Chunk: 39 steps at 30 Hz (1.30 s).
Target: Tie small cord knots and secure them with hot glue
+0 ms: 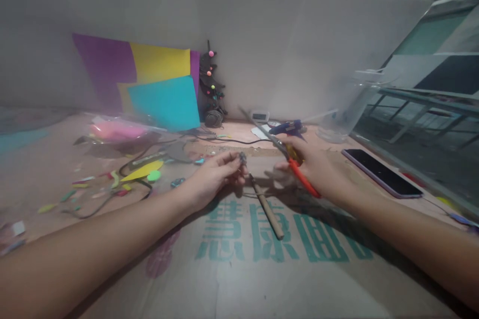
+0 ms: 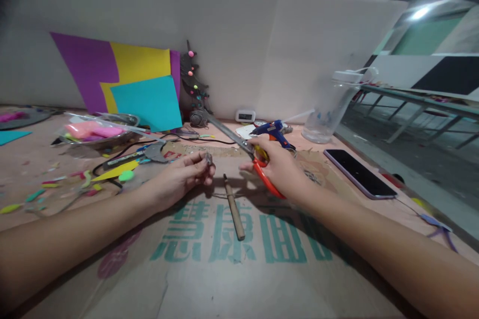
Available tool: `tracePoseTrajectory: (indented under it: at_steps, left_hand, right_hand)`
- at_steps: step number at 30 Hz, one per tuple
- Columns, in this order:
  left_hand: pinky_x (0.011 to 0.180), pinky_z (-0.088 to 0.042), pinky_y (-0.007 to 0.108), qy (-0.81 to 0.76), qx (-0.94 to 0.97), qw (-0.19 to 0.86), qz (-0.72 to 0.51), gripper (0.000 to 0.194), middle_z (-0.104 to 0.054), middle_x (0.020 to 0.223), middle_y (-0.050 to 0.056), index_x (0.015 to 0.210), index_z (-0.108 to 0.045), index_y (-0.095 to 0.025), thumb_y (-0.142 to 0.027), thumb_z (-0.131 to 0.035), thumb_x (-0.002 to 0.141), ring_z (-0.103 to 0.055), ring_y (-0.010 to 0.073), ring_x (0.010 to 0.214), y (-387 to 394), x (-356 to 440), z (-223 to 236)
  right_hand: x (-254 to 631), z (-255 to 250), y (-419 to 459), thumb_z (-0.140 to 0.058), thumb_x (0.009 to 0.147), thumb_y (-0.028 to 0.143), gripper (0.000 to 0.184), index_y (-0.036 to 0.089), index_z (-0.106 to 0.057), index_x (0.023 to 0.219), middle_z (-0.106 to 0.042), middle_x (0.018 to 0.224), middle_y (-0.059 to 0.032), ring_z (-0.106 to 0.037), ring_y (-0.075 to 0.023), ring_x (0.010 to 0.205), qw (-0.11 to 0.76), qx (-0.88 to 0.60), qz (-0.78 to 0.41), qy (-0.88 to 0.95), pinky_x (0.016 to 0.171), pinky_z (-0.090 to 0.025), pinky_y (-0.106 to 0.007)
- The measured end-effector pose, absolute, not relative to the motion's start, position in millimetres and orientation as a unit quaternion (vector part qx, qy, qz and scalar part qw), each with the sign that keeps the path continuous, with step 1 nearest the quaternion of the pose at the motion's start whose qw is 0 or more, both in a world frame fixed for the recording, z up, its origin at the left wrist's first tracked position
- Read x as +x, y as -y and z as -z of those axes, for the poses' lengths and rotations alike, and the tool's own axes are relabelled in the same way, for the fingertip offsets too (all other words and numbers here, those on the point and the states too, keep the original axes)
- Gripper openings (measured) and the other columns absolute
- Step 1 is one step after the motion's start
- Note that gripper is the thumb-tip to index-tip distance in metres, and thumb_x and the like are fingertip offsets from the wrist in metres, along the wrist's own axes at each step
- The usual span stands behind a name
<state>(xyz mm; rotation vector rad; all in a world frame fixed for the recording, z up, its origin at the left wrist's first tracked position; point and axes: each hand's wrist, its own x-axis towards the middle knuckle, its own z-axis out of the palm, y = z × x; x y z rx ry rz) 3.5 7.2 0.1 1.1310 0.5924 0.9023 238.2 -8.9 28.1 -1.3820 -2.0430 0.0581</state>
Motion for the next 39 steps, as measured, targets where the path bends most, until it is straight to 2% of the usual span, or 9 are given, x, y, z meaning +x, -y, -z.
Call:
tracePoseTrajectory:
  at_steps: [3,8,14,19,23,26,30,35,39]
  left_hand:
    - [0.053,-0.047,0.021,-0.316,0.512,0.68,-0.418,0.022,-0.059,0.069,0.0,0.078,-0.052,-0.017,-0.032,-0.066,0.079,-0.056,0.0103,0.057,-8.0,4.1,0.1]
    - [0.059,-0.044,0.019,-0.37,0.568,0.595,-0.432,0.017,-0.059,0.069,-0.001,0.079,-0.055,-0.015,-0.031,-0.063,0.081,-0.054,0.0083,0.061,-7.0,5.4,-0.4]
    - [0.063,-0.046,0.021,-0.388,0.606,0.55,-0.424,0.018,-0.058,0.071,-0.002,0.078,-0.056,-0.016,-0.032,-0.059,0.083,-0.053,0.0094,0.065,-3.5,6.5,-1.1]
    - [0.068,-0.05,0.025,-0.392,0.62,0.526,-0.431,0.019,-0.058,0.074,-0.001,0.08,-0.056,-0.017,-0.035,-0.059,0.083,-0.055,0.011,0.07,-5.7,4.9,2.8]
    - [0.069,-0.051,0.025,-0.382,0.63,0.518,-0.434,0.02,-0.058,0.076,-0.001,0.082,-0.057,-0.017,-0.037,-0.058,0.084,-0.055,0.0108,0.069,-8.6,4.6,6.6]
    - [0.067,-0.051,0.024,-0.382,0.637,0.513,-0.431,0.02,-0.058,0.075,-0.001,0.081,-0.056,-0.017,-0.036,-0.058,0.085,-0.056,0.0106,0.068,-8.3,5.1,5.6]
    - [0.061,-0.048,0.021,-0.381,0.641,0.515,-0.422,0.022,-0.056,0.073,-0.002,0.081,-0.055,-0.017,-0.038,-0.058,0.085,-0.057,0.0102,0.065,-6.2,5.0,3.4]
    - [0.053,-0.044,0.02,-0.385,0.623,0.541,-0.413,0.024,-0.056,0.072,-0.001,0.084,-0.055,-0.018,-0.042,-0.058,0.085,-0.057,0.0106,0.062,-5.7,4.7,7.5]
    - [0.059,-0.047,0.021,-0.378,0.611,0.554,-0.42,0.025,-0.056,0.073,-0.002,0.083,-0.055,-0.018,-0.042,-0.06,0.084,-0.057,0.0101,0.063,-6.1,5.2,9.9]
  right_hand:
    - [242.3,-38.6,2.0,-0.066,0.079,0.035,0.05,0.017,-0.056,0.125,-0.068,0.102,-0.0091,-0.064,-0.0228,0.085,0.317,-0.564,-0.022,0.762,0.072,-0.051,-0.032]
    - [255.4,-36.4,-14.4,-0.061,0.079,0.019,0.054,0.014,-0.054,0.131,-0.067,0.109,-0.0122,-0.064,-0.023,0.089,0.221,-0.584,-0.002,0.781,0.076,-0.051,-0.032]
    - [269.4,-20.0,-28.3,-0.059,0.083,0.024,0.041,0.02,-0.062,0.124,-0.064,0.124,-0.0109,-0.062,-0.0262,0.106,0.14,-0.567,0.01,0.812,0.09,-0.048,-0.038]
    - [255.1,-25.9,-13.4,-0.052,0.091,0.028,0.023,0.02,-0.07,0.102,-0.071,0.105,-0.0106,-0.063,-0.0261,0.1,0.169,-0.527,0.06,0.831,0.087,-0.048,-0.038]
    - [232.4,-37.9,8.2,-0.057,0.088,0.027,0.016,0.017,-0.069,0.093,-0.069,0.101,-0.0125,-0.061,-0.0269,0.098,0.224,-0.488,0.116,0.835,0.085,-0.047,-0.039]
    - [219.8,-37.5,17.8,-0.057,0.088,0.026,0.012,0.018,-0.065,0.085,-0.069,0.088,-0.0071,-0.062,-0.0209,0.084,0.294,-0.481,0.039,0.825,0.077,-0.047,-0.032]
    - [211.5,-22.7,20.9,-0.049,0.092,0.023,0.018,0.019,-0.062,0.079,-0.064,0.07,-0.0005,-0.059,-0.014,0.067,0.36,-0.472,-0.078,0.801,0.065,-0.045,-0.026]
    - [211.4,-3.2,15.1,-0.049,0.092,0.024,0.015,0.019,-0.062,0.087,-0.067,0.076,-0.0008,-0.064,-0.0139,0.073,0.399,-0.46,-0.249,0.753,0.071,-0.05,-0.028]
    - [213.1,2.6,8.1,-0.057,0.086,0.025,0.008,0.02,-0.059,0.091,-0.066,0.08,0.0003,-0.064,-0.013,0.071,0.446,-0.442,-0.389,0.674,0.066,-0.052,-0.027]
